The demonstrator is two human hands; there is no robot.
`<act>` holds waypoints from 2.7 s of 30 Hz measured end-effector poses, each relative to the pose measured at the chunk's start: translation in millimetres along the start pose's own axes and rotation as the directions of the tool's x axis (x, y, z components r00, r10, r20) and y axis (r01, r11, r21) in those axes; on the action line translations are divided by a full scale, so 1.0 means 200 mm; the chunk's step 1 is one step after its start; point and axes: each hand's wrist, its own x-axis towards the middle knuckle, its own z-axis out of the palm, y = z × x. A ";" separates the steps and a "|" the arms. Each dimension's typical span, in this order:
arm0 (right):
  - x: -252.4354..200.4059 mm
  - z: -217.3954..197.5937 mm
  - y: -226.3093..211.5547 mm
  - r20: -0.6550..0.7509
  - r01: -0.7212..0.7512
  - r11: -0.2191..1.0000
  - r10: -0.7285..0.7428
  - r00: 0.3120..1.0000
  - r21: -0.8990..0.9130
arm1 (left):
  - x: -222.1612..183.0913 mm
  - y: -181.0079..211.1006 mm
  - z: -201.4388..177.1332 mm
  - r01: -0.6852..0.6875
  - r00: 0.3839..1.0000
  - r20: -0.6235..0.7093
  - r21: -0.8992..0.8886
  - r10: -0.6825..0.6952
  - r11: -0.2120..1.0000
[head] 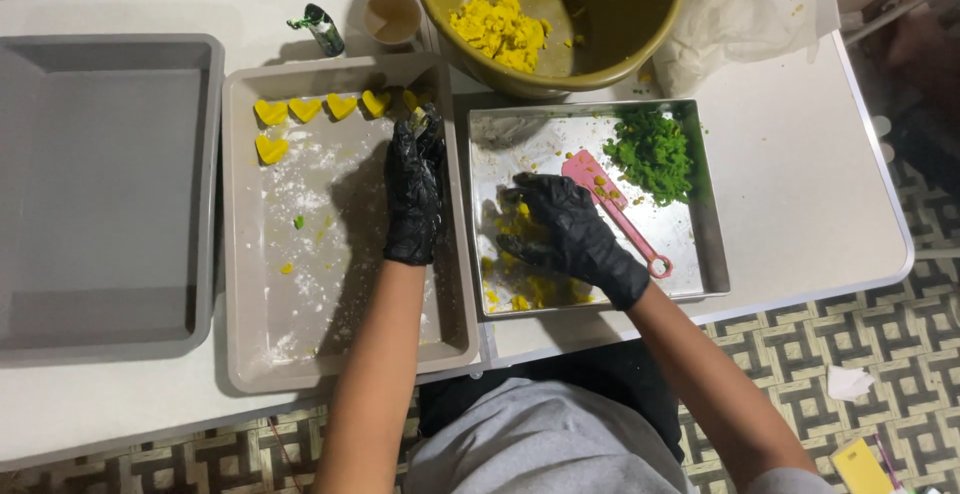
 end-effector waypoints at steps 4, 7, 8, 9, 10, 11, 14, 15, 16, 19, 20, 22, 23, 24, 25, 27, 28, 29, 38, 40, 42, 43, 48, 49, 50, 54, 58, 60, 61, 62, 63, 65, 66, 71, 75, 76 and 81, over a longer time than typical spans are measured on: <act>0.10 -0.34 -0.22 0.219 -0.063 0.998 0.056 0.974 0.024 | 0.02 0.00 -0.03 -0.001 1.000 0.023 0.001 0.001 1.000; 0.05 -0.35 -0.23 0.311 -0.120 0.985 0.077 0.947 0.122 | 0.03 -0.03 -0.04 -0.005 1.000 0.000 0.007 0.005 1.000; 0.03 -0.32 -0.21 0.350 -0.119 0.984 0.067 0.934 0.129 | 0.03 -0.03 -0.02 -0.013 1.000 -0.024 0.005 0.013 1.000; 0.04 -0.27 -0.22 0.347 -0.119 0.985 0.068 0.935 0.127 | 0.03 -0.03 -0.01 -0.012 1.000 -0.020 0.006 0.012 1.000; 0.04 -0.21 -0.22 0.337 -0.063 0.991 0.098 0.936 -0.114 | 0.03 -0.03 0.01 -0.032 0.999 -0.025 0.043 0.033 0.999; 0.04 -0.15 -0.22 0.324 -0.004 0.939 0.123 0.938 -0.345 | 0.03 -0.03 0.00 -0.053 0.998 -0.036 0.080 0.056 0.995; -0.17 0.24 0.08 0.319 -0.093 0.849 0.294 0.901 -0.520 | -0.02 0.01 0.04 -0.013 0.999 -0.036 0.016 0.014 1.000; -0.10 0.21 0.02 0.317 -0.093 0.849 0.293 0.902 -0.520 | -0.01 0.00 0.03 -0.015 0.999 -0.034 0.016 0.015 1.000; -0.04 0.17 -0.03 0.302 -0.364 0.814 0.524 0.796 -0.453 | 0.00 -0.01 0.01 -0.015 0.999 -0.037 0.002 0.015 1.000; -0.06 0.15 0.10 0.166 -0.498 0.860 0.510 0.844 -0.110 | -0.02 0.01 0.05 -0.025 0.999 -0.035 -0.007 0.025 1.000; -0.12 0.16 0.18 -0.045 -0.289 0.949 0.296 0.954 0.129 | -0.04 0.02 0.06 -0.029 0.999 -0.038 0.002 0.029 1.000; -0.05 -0.03 -0.03 -0.038 -0.352 0.800 0.422 0.906 0.485 | -0.03 0.02 0.04 -0.032 0.999 -0.030 0.027 0.033 0.999; 0.00 -0.13 -0.14 0.017 -0.350 0.534 0.531 0.847 0.770 | -0.02 0.02 0.04 -0.035 0.999 -0.021 0.051 0.036 0.998; -0.01 -0.13 -0.07 0.016 -0.350 0.536 0.530 0.848 0.769 | -0.01 0.02 0.04 -0.035 0.999 -0.020 0.049 0.036 0.998; -0.02 -0.13 -0.01 -0.040 -0.188 0.549 0.376 0.926 0.814 | -0.01 0.01 0.03 -0.027 0.999 -0.018 0.051 0.028 0.998; -0.04 -0.18 -0.05 -0.105 -0.026 0.531 0.216 0.971 0.847 | -0.02 0.01 0.03 -0.018 1.000 -0.021 0.054 0.020 0.998; -0.05 -0.24 -0.15 -0.089 -0.138 0.547 0.368 0.925 0.825 | -0.03 0.02 0.04 -0.030 0.999 -0.024 0.053 0.032 0.998; -0.05 -0.29 -0.25 -0.083 -0.249 0.548 0.511 0.856 0.799 | -0.04 0.02 0.06 -0.043 0.999 -0.024 0.052 0.044 0.998; -0.04 -0.15 -0.18 -0.006 -0.056 0.998 0.056 0.998 0.040 | 0.01 -0.01 0.01 -0.026 0.999 -0.035 -0.050 0.024 0.998; -0.05 -0.12 -0.16 0.068 -0.110 0.991 0.116 0.991 -0.077 | -0.02 0.01 0.04 -0.020 0.999 -0.039 -0.028 0.019 0.999; -0.07 -0.08 -0.11 0.139 -0.151 0.968 0.181 0.974 -0.199 | -0.05 0.03 0.07 -0.014 0.999 -0.045 -0.011 0.014 1.000; -0.09 -0.06 -0.07 0.158 -0.152 0.961 0.191 0.969 -0.232 | -0.07 0.04 0.09 -0.009 0.998 -0.054 -0.024 0.008 1.000; -0.04 0.04 0.03 0.152 -0.076 0.962 0.119 0.981 -0.262 | -0.06 0.04 0.10 -0.002 0.997 -0.075 -0.078 -0.004 0.997; -0.04 0.06 0.06 0.176 -0.093 0.944 0.154 0.972 -0.315 | -0.09 0.06 0.12 -0.011 0.997 -0.076 -0.070 0.006 0.997; -0.05 0.09 0.10 0.196 -0.108 0.923 0.190 0.962 -0.368 | -0.11 0.07 0.15 -0.020 0.997 -0.077 -0.062 0.015 0.998; -0.02 0.12 0.17 0.235 -0.136 0.945 0.211 0.949 -0.297 | -0.01 0.00 0.05 -0.029 0.997 -0.074 -0.079 0.023 0.996; 0.03 0.08 0.13 0.208 -0.229 0.947 0.276 0.938 -0.224 | 0.02 0.00 0.02 0.006 0.997 -0.074 -0.019 -0.008 1.000; 0.03 0.04 0.09 0.192 -0.258 0.953 0.286 0.939 -0.159 | 0.00 0.00 0.04 -0.006 0.998 -0.061 0.008 0.007 1.000; 0.04 0.03 0.06 0.166 -0.201 0.964 0.230 0.959 -0.174 | -0.04 0.01 0.08 -0.003 0.998 -0.069 0.016 0.004 1.000; 0.04 0.01 0.03 0.141 -0.144 0.971 0.172 0.975 -0.191 | -0.08 0.03 0.11 0.000 0.997 -0.077 0.025 0.002 1.000; 0.10 -0.07 -0.04 0.142 -0.145 0.971 0.173 0.975 -0.188 | -0.07 0.04 0.10 -0.001 0.997 -0.079 0.026 0.003 1.000; 0.21 -0.22 -0.19 0.122 -0.205 0.967 0.187 0.975 0.151 | -0.05 0.05 0.07 0.040 0.998 -0.042 -0.001 -0.040 0.999; 0.18 -0.20 -0.16 0.121 -0.207 0.966 0.190 0.974 0.152 | -0.07 0.05 0.07 0.041 0.998 -0.042 0.002 -0.041 0.999; 0.13 -0.20 -0.03 0.176 -0.315 0.943 0.294 0.939 0.105 | -0.10 0.08 0.11 0.037 0.999 -0.026 0.020 -0.036 0.999; 0.10 0.03 0.02 0.344 -0.231 0.925 0.331 0.879 -0.302 | -0.04 0.04 0.06 0.035 0.998 -0.055 0.018 -0.034 0.999; 0.08 0.09 0.03 0.409 -0.144 0.905 0.317 0.856 -0.400 | -0.04 0.05 0.06 0.039 0.998 -0.052 -0.003 -0.039 0.999; 0.02 0.21 0.08 0.401 -0.038 0.970 0.136 0.906 -0.241 | -0.02 0.05 0.05 0.101 0.994 -0.025 -0.079 -0.103 0.992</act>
